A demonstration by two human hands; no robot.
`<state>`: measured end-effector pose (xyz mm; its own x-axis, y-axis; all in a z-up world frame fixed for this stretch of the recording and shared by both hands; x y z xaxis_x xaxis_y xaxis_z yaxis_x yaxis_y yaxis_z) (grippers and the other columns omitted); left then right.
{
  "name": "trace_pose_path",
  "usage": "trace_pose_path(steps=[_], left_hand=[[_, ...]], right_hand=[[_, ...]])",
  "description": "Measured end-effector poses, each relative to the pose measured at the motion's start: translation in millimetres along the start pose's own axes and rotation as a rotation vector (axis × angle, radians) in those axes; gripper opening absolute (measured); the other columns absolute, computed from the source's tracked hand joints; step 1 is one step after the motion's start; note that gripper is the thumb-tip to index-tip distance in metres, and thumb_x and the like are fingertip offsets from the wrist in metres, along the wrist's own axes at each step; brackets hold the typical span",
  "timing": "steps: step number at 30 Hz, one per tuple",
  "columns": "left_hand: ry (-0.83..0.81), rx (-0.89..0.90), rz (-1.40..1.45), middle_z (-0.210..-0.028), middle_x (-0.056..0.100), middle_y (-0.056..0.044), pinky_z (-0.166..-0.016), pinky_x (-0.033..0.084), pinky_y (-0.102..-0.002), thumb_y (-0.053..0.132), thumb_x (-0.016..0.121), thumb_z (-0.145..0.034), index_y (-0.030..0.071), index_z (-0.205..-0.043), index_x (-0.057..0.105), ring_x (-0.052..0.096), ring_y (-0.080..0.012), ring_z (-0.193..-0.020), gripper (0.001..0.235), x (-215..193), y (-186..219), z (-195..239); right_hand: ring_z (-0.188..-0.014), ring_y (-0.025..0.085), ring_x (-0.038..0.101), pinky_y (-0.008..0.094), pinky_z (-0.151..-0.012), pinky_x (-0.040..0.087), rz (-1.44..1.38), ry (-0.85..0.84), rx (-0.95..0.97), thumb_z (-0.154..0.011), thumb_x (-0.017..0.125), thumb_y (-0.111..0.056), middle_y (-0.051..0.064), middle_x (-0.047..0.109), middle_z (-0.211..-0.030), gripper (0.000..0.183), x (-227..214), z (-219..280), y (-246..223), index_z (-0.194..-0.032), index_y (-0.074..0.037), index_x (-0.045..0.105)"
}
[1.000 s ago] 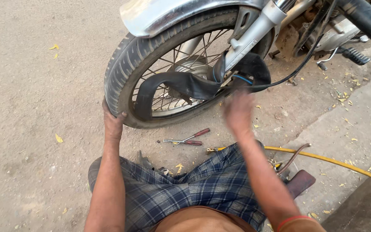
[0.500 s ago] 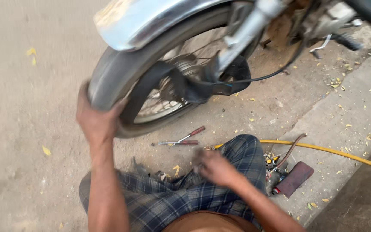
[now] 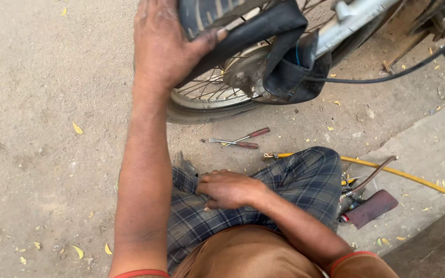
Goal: The person removes the inner tube from a motorcycle front tire. They pry the tire bead away from the rim, pull the tube out, and set it aside.
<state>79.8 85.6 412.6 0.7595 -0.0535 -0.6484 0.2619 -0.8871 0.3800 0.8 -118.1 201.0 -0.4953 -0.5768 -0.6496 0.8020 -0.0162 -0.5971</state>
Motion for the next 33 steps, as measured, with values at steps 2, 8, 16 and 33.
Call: trace_pose_path(steps=[2,8,16,33], left_hand=[[-0.053,-0.056,0.078,-0.122,0.068,-0.02,-0.105,0.046,-0.051,0.046,0.093,-0.085,0.004,-0.129,0.062,0.061,-0.0407,-0.118,0.069,4.4,-10.7,-0.1],[0.004,-0.07,0.305,-0.128,0.069,-0.019,-0.107,0.05,-0.048,0.037,0.095,-0.082,0.003,-0.134,0.061,0.065,-0.0395,-0.122,0.071,1.4,-17.2,-4.4],[0.036,-0.235,0.215,-0.124,0.066,-0.025,-0.102,0.051,-0.045,0.037,0.1,-0.073,-0.001,-0.139,0.055,0.065,-0.0385,-0.117,0.088,1.5,-33.4,-12.5],[-0.06,-0.376,-0.014,-0.129,0.064,-0.017,-0.096,0.054,-0.045,0.077,0.086,-0.058,0.007,-0.143,0.049,0.066,-0.0328,-0.117,0.116,3.5,-23.5,3.4]], right_hand=[[-0.123,0.036,0.055,0.05,-0.106,0.042,0.071,0.281,-0.157,-0.085,0.074,-0.031,0.017,0.061,-0.127,0.048,-39.2,5.2,-16.8,-0.123,-0.003,0.064],[-0.131,0.037,0.051,0.06,-0.122,0.033,0.66,1.38,-0.168,-0.091,0.07,-0.014,0.02,0.057,-0.131,0.029,-206.7,54.2,-34.0,-0.116,-0.001,0.065],[-0.107,0.037,0.063,0.054,-0.106,0.04,0.637,1.296,0.104,-0.077,0.077,-0.031,0.019,0.066,-0.104,0.054,-226.8,22.3,26.2,-0.119,0.001,0.069],[-0.102,0.04,0.07,0.051,-0.089,0.053,-0.258,0.803,0.248,-0.089,0.071,-0.042,0.025,0.07,-0.106,0.051,-117.8,-21.9,82.1,-0.112,0.003,0.063]])
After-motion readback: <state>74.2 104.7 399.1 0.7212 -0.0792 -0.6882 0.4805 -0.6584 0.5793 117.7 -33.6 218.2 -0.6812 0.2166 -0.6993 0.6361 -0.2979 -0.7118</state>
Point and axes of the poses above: each hand's wrist, its own z-axis away from the middle knuckle, its own x-axis out of the palm, y = z × x, the point moved 9 cm from there along -z, towards the middle knuckle
